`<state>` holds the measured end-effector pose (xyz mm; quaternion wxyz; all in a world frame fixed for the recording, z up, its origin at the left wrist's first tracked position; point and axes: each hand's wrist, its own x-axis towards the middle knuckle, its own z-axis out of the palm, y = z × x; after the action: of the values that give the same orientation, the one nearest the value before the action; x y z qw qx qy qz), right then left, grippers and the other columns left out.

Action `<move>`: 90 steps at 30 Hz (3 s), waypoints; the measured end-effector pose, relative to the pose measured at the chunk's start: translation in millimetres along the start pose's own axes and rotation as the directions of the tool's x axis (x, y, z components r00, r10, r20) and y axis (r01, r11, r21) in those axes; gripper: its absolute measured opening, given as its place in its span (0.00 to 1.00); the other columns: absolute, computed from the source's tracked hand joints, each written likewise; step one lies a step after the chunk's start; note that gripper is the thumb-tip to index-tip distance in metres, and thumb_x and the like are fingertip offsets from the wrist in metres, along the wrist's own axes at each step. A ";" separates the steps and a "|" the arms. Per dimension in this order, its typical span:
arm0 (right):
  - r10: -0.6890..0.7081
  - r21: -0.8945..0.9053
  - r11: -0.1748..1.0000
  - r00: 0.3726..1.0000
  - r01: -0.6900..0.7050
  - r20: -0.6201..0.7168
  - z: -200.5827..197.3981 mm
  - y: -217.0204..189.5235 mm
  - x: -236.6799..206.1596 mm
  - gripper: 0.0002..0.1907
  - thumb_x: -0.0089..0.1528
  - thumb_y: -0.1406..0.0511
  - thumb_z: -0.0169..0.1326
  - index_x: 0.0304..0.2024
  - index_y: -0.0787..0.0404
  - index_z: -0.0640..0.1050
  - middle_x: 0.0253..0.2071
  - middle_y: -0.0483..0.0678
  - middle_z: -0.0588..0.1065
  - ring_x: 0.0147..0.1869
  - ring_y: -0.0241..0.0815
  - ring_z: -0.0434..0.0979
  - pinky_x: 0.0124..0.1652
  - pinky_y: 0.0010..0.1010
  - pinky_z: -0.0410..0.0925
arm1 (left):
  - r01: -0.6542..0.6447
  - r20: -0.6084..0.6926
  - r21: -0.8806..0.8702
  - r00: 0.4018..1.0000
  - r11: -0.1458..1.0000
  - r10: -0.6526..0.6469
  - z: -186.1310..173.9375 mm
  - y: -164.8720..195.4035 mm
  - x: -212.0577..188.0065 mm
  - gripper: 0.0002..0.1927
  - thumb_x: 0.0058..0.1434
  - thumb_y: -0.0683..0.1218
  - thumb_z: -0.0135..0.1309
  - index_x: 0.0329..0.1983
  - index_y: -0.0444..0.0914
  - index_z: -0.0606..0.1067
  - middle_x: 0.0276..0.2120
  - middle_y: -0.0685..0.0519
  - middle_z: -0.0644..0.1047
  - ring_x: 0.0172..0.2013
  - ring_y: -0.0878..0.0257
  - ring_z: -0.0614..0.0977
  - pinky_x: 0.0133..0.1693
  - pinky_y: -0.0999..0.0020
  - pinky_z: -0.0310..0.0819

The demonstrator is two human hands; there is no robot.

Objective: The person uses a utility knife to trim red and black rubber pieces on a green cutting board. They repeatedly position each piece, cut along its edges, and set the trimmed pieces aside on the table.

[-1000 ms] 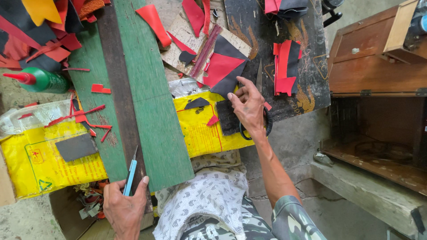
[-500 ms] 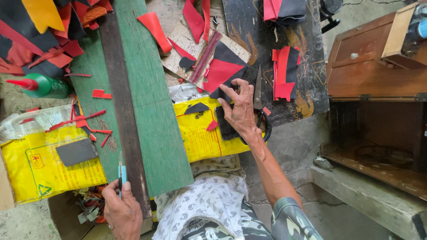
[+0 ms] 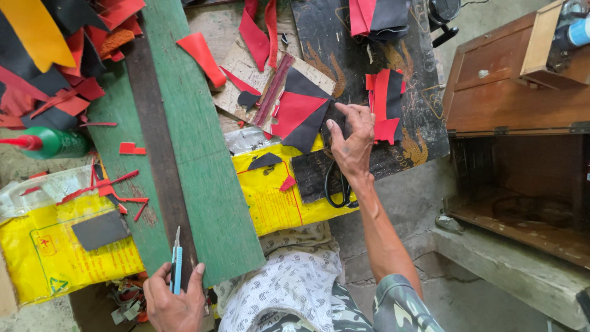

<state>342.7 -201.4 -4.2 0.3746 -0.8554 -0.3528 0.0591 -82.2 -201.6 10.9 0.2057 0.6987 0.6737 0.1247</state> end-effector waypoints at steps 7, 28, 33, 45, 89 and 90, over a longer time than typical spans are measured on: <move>-0.068 -0.105 0.992 0.996 0.073 0.056 1.8 9.1 15.0 0.31 0.54 0.64 0.71 0.58 0.67 0.77 0.51 0.56 0.70 0.57 0.54 0.66 0.58 0.45 0.62 | 0.056 0.019 0.130 0.998 0.990 -0.059 2.9 -2.3 -5.5 0.27 0.49 0.52 0.74 0.43 0.30 0.77 0.39 0.42 0.74 0.36 0.48 0.80 0.39 0.55 0.76; -0.006 -0.042 0.999 1.000 0.007 0.016 16.3 30.6 48.2 0.04 0.59 0.69 0.65 0.36 0.62 0.84 0.36 0.49 0.73 0.43 0.44 0.71 0.43 0.36 0.68 | 0.065 0.016 0.161 0.998 0.985 -0.069 -1.1 -3.6 -1.9 0.27 0.49 0.57 0.74 0.34 0.32 0.76 0.35 0.45 0.76 0.35 0.48 0.80 0.38 0.52 0.75; 0.024 -0.044 0.999 0.999 -0.023 0.027 16.6 31.7 49.6 0.04 0.58 0.69 0.66 0.35 0.62 0.83 0.34 0.47 0.72 0.41 0.43 0.69 0.42 0.36 0.67 | 0.077 -0.006 0.132 0.997 0.988 -0.077 0.6 -4.6 -6.1 0.28 0.51 0.58 0.74 0.37 0.31 0.76 0.36 0.44 0.76 0.35 0.48 0.80 0.39 0.52 0.75; -0.137 -0.016 0.990 0.974 0.142 0.179 -2.7 18.4 37.7 0.31 0.48 0.70 0.71 0.55 0.60 0.79 0.47 0.49 0.72 0.55 0.49 0.68 0.57 0.40 0.64 | 0.071 -0.009 0.083 0.997 0.994 -0.071 2.3 -0.1 -13.8 0.30 0.50 0.57 0.74 0.42 0.31 0.75 0.38 0.46 0.73 0.35 0.52 0.80 0.37 0.56 0.75; -0.219 -0.168 0.957 0.969 0.235 0.110 8.6 15.9 26.0 0.33 0.49 0.61 0.75 0.54 0.63 0.79 0.49 0.55 0.71 0.55 0.55 0.66 0.56 0.45 0.62 | 0.195 0.162 0.077 0.965 0.978 -0.206 -18.1 4.7 9.9 0.30 0.48 0.57 0.73 0.40 0.30 0.77 0.29 0.45 0.78 0.29 0.53 0.81 0.36 0.58 0.75; -0.233 -0.168 0.954 0.967 0.247 0.101 9.5 15.5 26.4 0.32 0.49 0.61 0.76 0.54 0.63 0.79 0.49 0.54 0.72 0.55 0.55 0.66 0.56 0.45 0.62 | 0.243 0.192 0.061 0.949 0.968 -0.251 -19.2 4.0 11.4 0.30 0.47 0.57 0.74 0.40 0.30 0.77 0.25 0.46 0.79 0.26 0.55 0.81 0.35 0.60 0.75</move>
<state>367.6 -185.9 -17.2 0.2862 -0.8333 -0.4727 0.0155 -86.6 -188.0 28.5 0.2729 0.6215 0.7342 0.0158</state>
